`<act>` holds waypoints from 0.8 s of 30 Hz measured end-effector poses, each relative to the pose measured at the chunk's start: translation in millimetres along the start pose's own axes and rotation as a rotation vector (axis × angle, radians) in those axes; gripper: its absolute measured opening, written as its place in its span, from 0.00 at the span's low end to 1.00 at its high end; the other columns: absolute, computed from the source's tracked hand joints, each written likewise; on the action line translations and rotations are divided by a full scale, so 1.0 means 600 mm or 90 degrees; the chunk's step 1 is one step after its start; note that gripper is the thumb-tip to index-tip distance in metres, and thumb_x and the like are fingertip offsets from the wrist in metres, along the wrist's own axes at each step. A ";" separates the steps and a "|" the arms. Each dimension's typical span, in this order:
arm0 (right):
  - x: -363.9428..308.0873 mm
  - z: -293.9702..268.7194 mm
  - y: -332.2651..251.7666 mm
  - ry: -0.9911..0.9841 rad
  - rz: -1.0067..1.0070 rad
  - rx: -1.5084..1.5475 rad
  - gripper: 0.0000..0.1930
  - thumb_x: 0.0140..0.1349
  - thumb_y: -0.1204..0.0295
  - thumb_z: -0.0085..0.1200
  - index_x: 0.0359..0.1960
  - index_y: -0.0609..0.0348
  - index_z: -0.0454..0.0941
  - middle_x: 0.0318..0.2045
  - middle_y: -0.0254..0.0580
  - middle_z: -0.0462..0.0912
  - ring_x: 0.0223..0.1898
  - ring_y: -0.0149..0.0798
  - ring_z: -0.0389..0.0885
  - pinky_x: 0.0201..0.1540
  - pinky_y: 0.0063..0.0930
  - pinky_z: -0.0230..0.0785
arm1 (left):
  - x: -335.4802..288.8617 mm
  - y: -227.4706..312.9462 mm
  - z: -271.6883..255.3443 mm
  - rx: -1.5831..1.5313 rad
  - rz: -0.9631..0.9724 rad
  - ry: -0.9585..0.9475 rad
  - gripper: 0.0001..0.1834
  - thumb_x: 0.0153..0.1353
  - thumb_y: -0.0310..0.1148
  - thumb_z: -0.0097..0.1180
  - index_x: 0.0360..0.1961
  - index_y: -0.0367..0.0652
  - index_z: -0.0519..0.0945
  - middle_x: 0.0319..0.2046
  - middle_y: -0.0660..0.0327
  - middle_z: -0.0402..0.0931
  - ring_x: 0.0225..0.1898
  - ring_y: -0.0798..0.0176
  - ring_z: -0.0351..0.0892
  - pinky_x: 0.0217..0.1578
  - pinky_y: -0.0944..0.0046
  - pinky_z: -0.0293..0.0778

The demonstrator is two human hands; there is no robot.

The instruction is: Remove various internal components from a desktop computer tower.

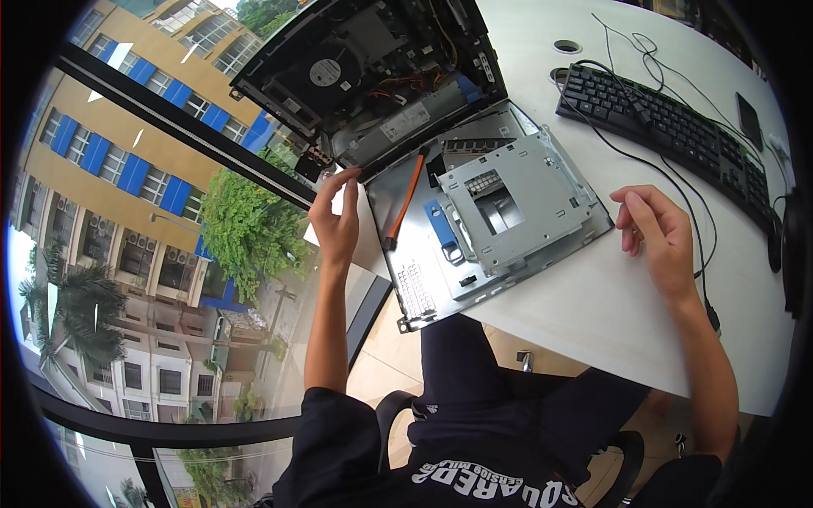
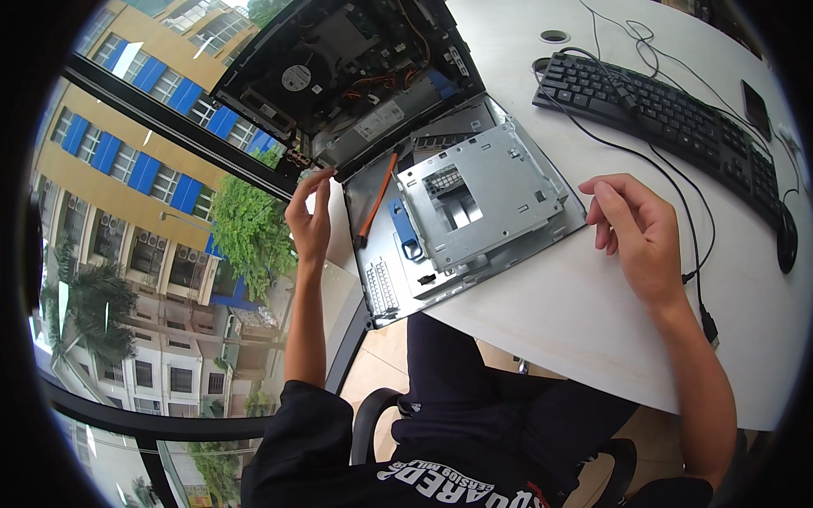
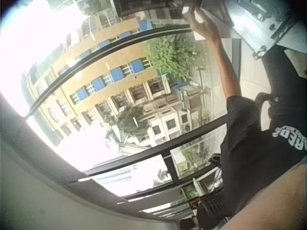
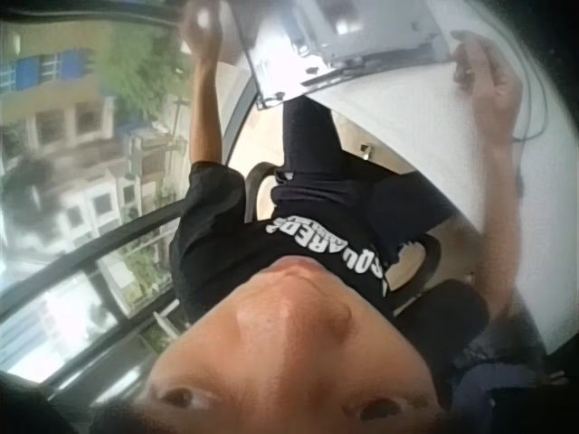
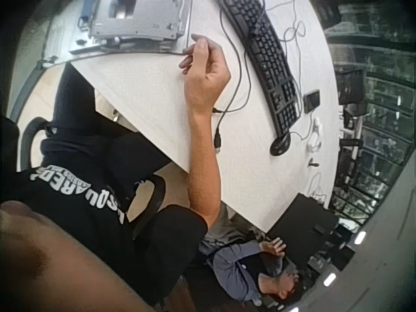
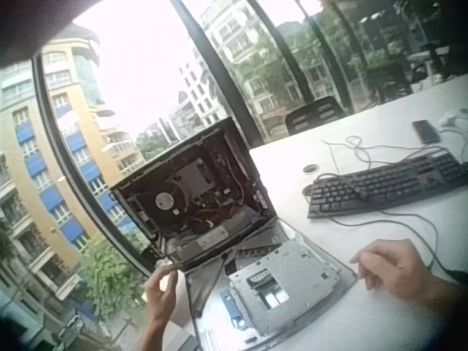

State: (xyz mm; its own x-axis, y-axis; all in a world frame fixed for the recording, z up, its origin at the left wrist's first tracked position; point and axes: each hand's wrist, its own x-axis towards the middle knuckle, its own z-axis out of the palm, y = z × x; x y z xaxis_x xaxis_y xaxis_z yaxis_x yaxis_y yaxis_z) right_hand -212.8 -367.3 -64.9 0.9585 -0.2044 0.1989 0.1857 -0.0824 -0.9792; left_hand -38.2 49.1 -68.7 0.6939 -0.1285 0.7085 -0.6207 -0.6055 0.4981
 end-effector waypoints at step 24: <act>0.009 -0.006 -0.008 -0.082 0.130 -0.071 0.11 0.71 0.68 0.52 0.41 0.60 0.84 0.25 0.29 0.78 0.24 0.20 0.70 0.28 0.16 0.62 | -0.020 -0.017 0.015 -0.045 -0.167 -0.123 0.12 0.67 0.33 0.60 0.47 0.38 0.86 0.49 0.55 0.84 0.53 0.60 0.80 0.57 0.61 0.71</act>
State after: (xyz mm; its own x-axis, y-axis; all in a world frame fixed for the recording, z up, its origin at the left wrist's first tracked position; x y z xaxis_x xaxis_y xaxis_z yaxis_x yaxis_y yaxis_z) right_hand -209.5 -371.2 -58.9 0.9947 -0.1018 -0.0159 -0.0322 -0.1607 -0.9865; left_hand -37.0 49.7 -87.0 0.8857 -0.1263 0.4468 -0.4309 -0.5821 0.6896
